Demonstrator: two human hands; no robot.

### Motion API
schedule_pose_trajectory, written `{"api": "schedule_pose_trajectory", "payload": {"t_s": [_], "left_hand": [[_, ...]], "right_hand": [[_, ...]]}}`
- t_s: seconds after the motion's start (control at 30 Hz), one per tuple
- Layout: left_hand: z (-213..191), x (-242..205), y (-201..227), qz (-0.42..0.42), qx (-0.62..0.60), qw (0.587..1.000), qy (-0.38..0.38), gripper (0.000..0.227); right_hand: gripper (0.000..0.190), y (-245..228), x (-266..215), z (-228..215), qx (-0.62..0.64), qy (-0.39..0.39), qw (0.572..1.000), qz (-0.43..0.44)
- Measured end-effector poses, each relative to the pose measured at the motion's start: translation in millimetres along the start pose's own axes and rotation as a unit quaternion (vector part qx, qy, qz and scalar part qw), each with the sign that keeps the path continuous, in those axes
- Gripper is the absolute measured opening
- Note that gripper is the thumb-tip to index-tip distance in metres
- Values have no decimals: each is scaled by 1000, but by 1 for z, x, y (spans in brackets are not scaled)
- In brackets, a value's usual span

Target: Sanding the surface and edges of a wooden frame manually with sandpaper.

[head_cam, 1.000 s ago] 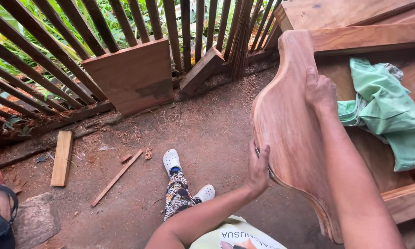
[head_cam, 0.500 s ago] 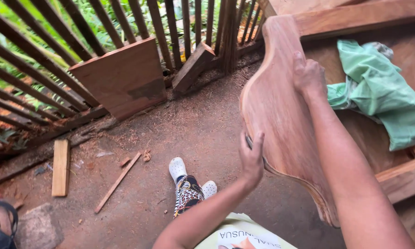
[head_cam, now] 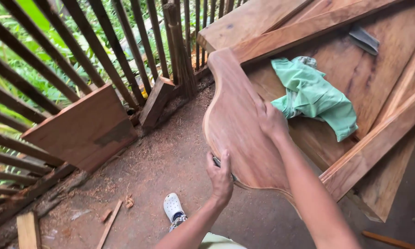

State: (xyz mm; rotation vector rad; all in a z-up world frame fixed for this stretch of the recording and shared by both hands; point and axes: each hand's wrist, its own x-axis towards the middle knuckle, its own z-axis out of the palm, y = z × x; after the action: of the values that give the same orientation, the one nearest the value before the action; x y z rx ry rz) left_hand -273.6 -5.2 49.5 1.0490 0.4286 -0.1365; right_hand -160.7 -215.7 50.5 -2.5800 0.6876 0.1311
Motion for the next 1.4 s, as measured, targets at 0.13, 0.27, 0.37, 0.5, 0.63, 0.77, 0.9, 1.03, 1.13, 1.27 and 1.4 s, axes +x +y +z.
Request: {"api": "schedule_pose_trajectory", "payload": {"t_s": [0.13, 0.27, 0.37, 0.5, 0.63, 0.77, 0.9, 1.03, 1.13, 1.27, 1.4], "left_hand": [[0, 2, 2, 1, 29, 999, -28, 34], [2, 4, 1, 23, 51, 998, -35, 37], [9, 8, 14, 18, 91, 995, -42, 77], [6, 66, 2, 90, 54, 994, -32, 85], [5, 79, -9, 105, 7, 994, -42, 69], [8, 41, -62, 113, -100, 989, -6, 57], [39, -23, -119, 235, -119, 961, 81, 66], [82, -74, -138, 272, -193, 920, 206, 65], [74, -67, -117, 220, -281, 907, 222, 55], [37, -39, -69, 138, -326, 933, 58, 49], [6, 64, -102, 131, -255, 958, 11, 39]], "right_hand": [[68, 48, -46, -10, 34, -28, 999, 25], [79, 108, -50, 0, 106, -53, 991, 61], [83, 109, -43, 1, 123, -67, 989, 50], [79, 135, -23, 12, 124, -105, 987, 1], [74, 125, -23, 2, 126, -106, 984, -73], [78, 135, -20, 3, 127, -114, 978, -116], [82, 137, -15, 3, 109, -105, 975, -163], [87, 140, -20, 5, 98, -103, 974, -176], [88, 141, -21, 1, 96, -100, 973, -184], [92, 134, -18, 4, 78, -84, 977, -177], [90, 137, -3, 9, 60, -78, 980, -170]]}}
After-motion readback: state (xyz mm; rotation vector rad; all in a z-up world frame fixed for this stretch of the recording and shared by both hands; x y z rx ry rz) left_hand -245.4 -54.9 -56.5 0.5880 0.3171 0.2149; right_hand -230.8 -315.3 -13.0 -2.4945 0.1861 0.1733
